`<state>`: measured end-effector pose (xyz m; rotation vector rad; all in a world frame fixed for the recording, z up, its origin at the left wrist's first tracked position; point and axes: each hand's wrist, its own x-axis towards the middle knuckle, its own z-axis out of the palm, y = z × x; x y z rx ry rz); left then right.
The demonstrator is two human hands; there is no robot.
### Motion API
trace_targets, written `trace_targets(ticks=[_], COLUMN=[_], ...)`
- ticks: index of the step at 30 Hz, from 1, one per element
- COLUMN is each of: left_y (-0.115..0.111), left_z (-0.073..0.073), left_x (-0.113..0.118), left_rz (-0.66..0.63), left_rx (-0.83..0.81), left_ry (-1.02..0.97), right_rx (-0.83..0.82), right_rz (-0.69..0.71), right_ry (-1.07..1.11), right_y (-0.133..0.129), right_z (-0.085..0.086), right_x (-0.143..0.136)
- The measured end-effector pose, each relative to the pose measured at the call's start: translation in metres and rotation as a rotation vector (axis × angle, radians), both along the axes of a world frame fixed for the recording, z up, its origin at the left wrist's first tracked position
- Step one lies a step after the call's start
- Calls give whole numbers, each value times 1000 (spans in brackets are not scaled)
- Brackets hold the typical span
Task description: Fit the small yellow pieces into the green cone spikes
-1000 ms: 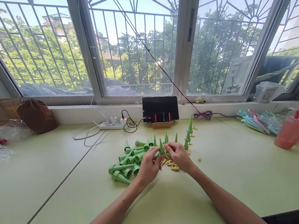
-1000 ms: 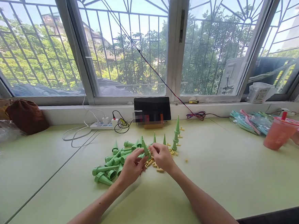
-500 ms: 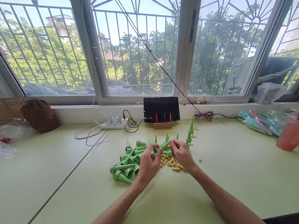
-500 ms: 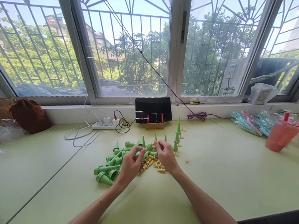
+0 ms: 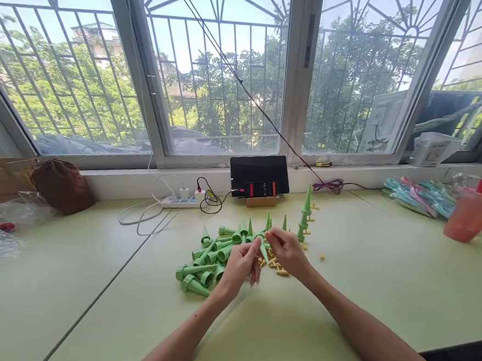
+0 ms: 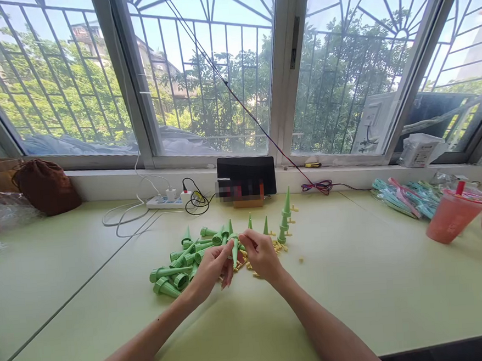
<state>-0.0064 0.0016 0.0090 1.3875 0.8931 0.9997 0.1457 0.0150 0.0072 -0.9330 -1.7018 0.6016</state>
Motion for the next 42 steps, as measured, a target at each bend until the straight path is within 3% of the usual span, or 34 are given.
trace_targets(ticks=[7, 13, 28, 34, 38, 42], left_y=[3, -1, 1, -2, -2, -2], left_z=[-5, -7, -10, -12, -9, -6], left_x=[-2, -1, 0, 4, 4, 6], left_rz=[-12, 15, 196, 286, 390, 193], left_rx=[62, 256, 494, 505, 451, 211], left_ry=[3, 152, 305, 298, 177, 20], right_rx=[-143, -219, -341, -260, -175, -69], right_rz=[53, 110, 225, 160, 76, 24], right_ry=[87, 192, 260, 299, 260, 114], right_y=[1, 6, 7, 10, 9, 3], right_z=[-2, -3, 2, -4, -6, -3], right_x=[-2, 1, 0, -1, 0, 1])
